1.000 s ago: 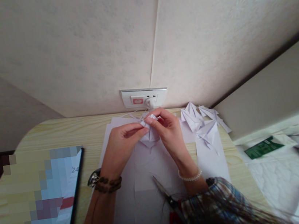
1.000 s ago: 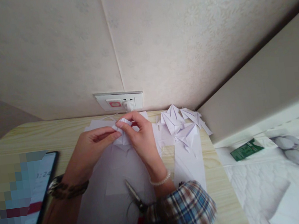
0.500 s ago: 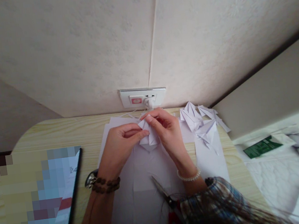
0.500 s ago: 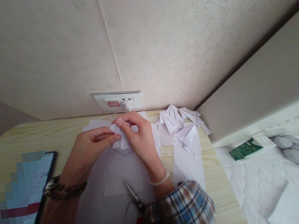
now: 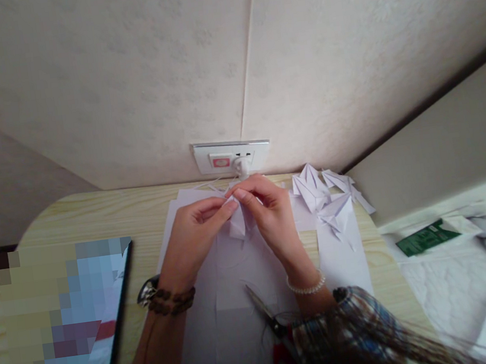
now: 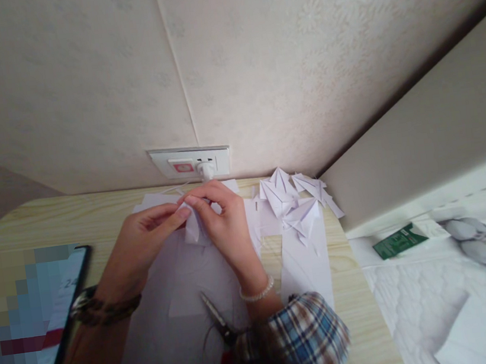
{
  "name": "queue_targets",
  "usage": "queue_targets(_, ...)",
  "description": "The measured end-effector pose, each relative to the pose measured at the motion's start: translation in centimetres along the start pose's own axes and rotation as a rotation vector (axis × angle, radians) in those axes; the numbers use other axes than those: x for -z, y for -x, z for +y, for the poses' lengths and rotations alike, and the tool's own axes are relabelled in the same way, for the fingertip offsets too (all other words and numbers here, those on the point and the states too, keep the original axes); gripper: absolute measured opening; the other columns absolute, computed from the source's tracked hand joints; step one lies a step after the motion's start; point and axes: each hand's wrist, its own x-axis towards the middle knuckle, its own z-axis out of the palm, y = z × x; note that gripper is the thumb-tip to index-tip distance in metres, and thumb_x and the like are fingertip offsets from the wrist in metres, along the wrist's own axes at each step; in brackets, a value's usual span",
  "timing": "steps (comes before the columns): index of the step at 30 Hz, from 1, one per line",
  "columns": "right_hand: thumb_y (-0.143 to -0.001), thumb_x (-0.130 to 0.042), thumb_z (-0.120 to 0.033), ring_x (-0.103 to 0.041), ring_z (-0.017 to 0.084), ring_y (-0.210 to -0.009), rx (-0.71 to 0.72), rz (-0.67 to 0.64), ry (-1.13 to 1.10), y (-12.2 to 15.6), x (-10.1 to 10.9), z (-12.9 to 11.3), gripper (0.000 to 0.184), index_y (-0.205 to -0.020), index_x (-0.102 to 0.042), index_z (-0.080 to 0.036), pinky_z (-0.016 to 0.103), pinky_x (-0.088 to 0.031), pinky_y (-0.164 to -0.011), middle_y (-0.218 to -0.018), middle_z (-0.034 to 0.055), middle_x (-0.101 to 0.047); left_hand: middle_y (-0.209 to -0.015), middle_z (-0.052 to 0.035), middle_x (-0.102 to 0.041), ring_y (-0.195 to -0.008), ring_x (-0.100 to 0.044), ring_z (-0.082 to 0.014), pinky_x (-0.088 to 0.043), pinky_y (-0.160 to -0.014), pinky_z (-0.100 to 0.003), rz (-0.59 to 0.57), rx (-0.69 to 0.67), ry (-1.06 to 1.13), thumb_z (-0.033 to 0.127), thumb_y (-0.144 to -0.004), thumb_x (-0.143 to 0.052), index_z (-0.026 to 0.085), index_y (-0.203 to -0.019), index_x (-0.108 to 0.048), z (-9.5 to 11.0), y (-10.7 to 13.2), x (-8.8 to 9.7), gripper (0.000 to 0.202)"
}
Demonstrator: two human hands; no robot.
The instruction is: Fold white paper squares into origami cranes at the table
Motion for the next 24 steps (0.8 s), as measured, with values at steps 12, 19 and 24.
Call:
queue_targets(12,-0.081,-0.065,-0.025,-0.058,0.014,-0.074,-0.164,0.026,-0.108,-0.13,0.16,-0.01,0.011,-0.070,-0.064,-0.022,0.027,-0.047,-0.071,-0.072,-0.0023,-0.061,-0.069,-0.0007,-0.073,-0.064,-0.061,-0.0134,-0.047,-0.062,-0.022,0.033,0.082,0.164,0.034,-0.062,-0.081,0.019,-0.070,-0.076,0.32,0.16,0.23,0.018)
queue_targets(19,-0.076,-0.068,-0.028,-0.054,0.011,-0.063,-0.244,-0.016,-0.200,-0.16,0.01,-0.08,0.017,-0.063,-0.058,-0.021,0.024,-0.046,-0.061,-0.064,-0.0048,-0.057,-0.069,-0.0019,-0.071,-0.069,-0.063,-0.0154,-0.050,-0.065,-0.024,-0.010,0.135,0.282,0.040,-0.060,-0.081,0.018,-0.061,-0.071,0.24,-0.01,0.27,0.024)
queue_targets(24,-0.076,-0.069,-0.027,-0.055,0.012,-0.066,-0.221,-0.043,-0.196,-0.12,-0.03,-0.15,0.016,-0.064,-0.060,-0.021,0.025,-0.046,-0.065,-0.066,-0.0039,-0.059,-0.066,-0.0022,-0.068,-0.065,-0.061,-0.0153,-0.050,-0.064,-0.026,-0.054,0.195,0.315,0.038,-0.058,-0.081,0.018,-0.062,-0.069,0.09,0.01,0.47,0.023)
